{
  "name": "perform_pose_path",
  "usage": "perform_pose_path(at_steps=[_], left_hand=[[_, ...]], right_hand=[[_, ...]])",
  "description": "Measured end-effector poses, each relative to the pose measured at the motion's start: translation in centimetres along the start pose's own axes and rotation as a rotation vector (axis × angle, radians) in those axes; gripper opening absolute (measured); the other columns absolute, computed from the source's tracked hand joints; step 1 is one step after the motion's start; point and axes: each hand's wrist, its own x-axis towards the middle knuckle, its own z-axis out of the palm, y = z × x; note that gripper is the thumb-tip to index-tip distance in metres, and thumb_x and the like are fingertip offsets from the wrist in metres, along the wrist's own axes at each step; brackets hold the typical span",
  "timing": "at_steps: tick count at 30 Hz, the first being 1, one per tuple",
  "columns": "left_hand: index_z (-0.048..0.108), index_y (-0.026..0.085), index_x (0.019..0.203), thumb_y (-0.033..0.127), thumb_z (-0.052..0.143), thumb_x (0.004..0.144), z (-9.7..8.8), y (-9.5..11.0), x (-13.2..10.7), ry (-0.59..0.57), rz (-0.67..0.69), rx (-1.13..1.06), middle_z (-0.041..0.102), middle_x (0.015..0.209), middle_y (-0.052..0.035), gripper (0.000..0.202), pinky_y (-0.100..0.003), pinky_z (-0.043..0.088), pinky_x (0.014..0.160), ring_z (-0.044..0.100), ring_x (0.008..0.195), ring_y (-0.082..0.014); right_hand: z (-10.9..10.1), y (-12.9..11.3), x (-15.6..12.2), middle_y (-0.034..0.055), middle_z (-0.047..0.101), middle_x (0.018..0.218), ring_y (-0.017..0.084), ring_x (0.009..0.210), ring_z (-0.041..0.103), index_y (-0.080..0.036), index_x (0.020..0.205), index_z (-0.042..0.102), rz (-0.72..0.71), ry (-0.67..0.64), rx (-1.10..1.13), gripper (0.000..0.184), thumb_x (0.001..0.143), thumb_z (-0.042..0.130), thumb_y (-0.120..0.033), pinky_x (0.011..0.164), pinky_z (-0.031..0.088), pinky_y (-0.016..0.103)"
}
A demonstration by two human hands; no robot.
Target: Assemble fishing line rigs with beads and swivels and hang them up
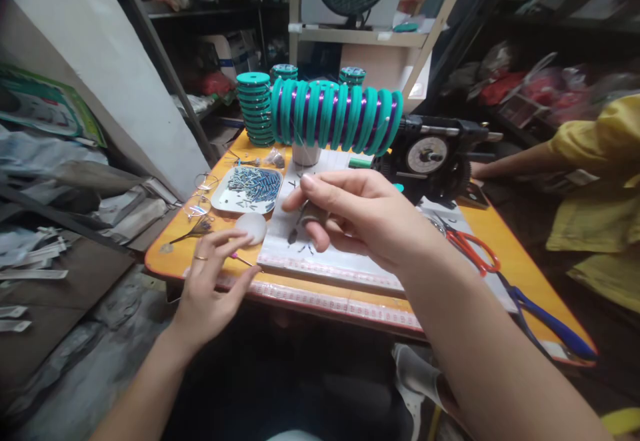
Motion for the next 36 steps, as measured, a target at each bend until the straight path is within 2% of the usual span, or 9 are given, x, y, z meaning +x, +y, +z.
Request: perform_pose_path(at_steps=[3,5,8,13,15,18,26,30,36], left_hand=[[0.033,0.035,0.152,0.029,0.072,0.088,1.7,3.9,1.2,-0.117,-0.331,-0.572,0.056,0.134,-0.0091,0.076,-0.030,0.052,0.074,0.059,0.078,-0.0128],[0.053,0.024,0.139,0.038,0.060,0.096,2.5,5.7,1.4,-0.202,-0.533,-0.887,0.067,0.091,-0.0042,0.046,-0.024,0.045,0.055,0.052,0.059,-0.0104],[0.070,0.014,0.101,0.042,0.057,0.098,2.7,6.3,0.3,-0.259,-0.693,-1.058,0.051,0.056,0.0026,0.031,-0.022,0.031,0.050,0.038,0.049,-0.0068],[0.072,0.017,0.099,0.043,0.062,0.095,0.9,4.7,-3.6,-0.106,-0.819,-1.125,0.043,0.055,0.0042,0.028,-0.022,0.024,0.053,0.035,0.054,-0.0066],[0.072,0.017,0.096,0.042,0.065,0.094,0.1,4.4,-4.5,-0.027,-0.844,-1.143,0.041,0.055,0.0042,0.027,-0.023,0.024,0.054,0.035,0.055,-0.0068],[0.072,0.017,0.094,0.042,0.068,0.091,-0.5,4.3,-4.8,0.033,-0.867,-1.147,0.041,0.054,0.0041,0.026,-0.023,0.025,0.054,0.037,0.056,-0.0073],[0.071,0.016,0.095,0.046,0.070,0.089,-0.4,3.9,-5.0,0.033,-0.915,-1.050,0.047,0.056,0.0028,0.031,-0.025,0.025,0.054,0.038,0.056,-0.0084],[0.071,0.016,0.096,0.044,0.070,0.089,-0.3,3.4,-5.1,0.038,-0.914,-1.047,0.048,0.057,0.0027,0.030,-0.024,0.026,0.054,0.038,0.056,-0.0083],[0.071,0.015,0.095,0.045,0.070,0.089,-0.1,4.0,-4.7,0.047,-0.933,-1.032,0.048,0.057,0.0025,0.030,-0.024,0.027,0.055,0.039,0.057,-0.0083]], right_hand=[[1.0,-0.4,0.2,-0.0033,0.052,0.048,0.003,0.036,0.029,-0.017,0.086,0.071,0.029,-0.105,0.105,0.026,0.092,0.064,-0.041,0.035,0.013,0.018],[1.1,-0.3,0.7,-0.0026,0.054,0.051,0.004,0.037,0.032,-0.016,0.091,0.071,0.007,-0.130,0.117,0.029,0.096,0.056,-0.040,0.036,0.017,0.019],[0.2,1.1,1.7,0.0005,0.064,0.064,0.005,0.039,0.034,-0.014,0.114,0.067,-0.062,-0.010,-0.049,0.036,0.100,0.045,-0.040,0.037,0.023,0.020],[-1.2,4.8,3.1,0.0091,0.071,0.107,0.014,0.075,0.061,-0.016,0.120,0.068,-0.190,0.144,-0.939,0.036,0.093,0.044,-0.015,0.068,0.046,0.027],[-0.8,5.7,3.0,0.0100,0.068,0.102,0.020,0.084,0.063,-0.019,0.115,0.072,-0.165,0.115,-1.300,0.037,0.092,0.044,-0.014,0.073,0.044,0.031],[0.1,6.2,1.9,0.0093,0.063,0.096,0.021,0.072,0.062,-0.023,0.118,0.072,-0.026,0.093,-1.595,0.037,0.094,0.044,-0.020,0.061,0.035,0.032],[1.2,8.0,-4.3,0.0083,0.057,0.097,0.021,0.072,0.059,-0.021,0.135,0.058,-0.013,0.012,-1.677,0.041,0.098,0.041,-0.018,0.058,0.029,0.032],[0.9,7.8,-7.1,0.0059,0.055,0.093,0.019,0.072,0.058,-0.024,0.121,0.064,0.013,-0.045,-1.527,0.034,0.097,0.041,-0.017,0.061,0.034,0.031],[0.5,7.5,-5.3,0.0074,0.056,0.092,0.020,0.074,0.056,-0.019,0.136,0.057,-0.061,0.097,-1.638,0.041,0.097,0.041,-0.018,0.062,0.034,0.032]])
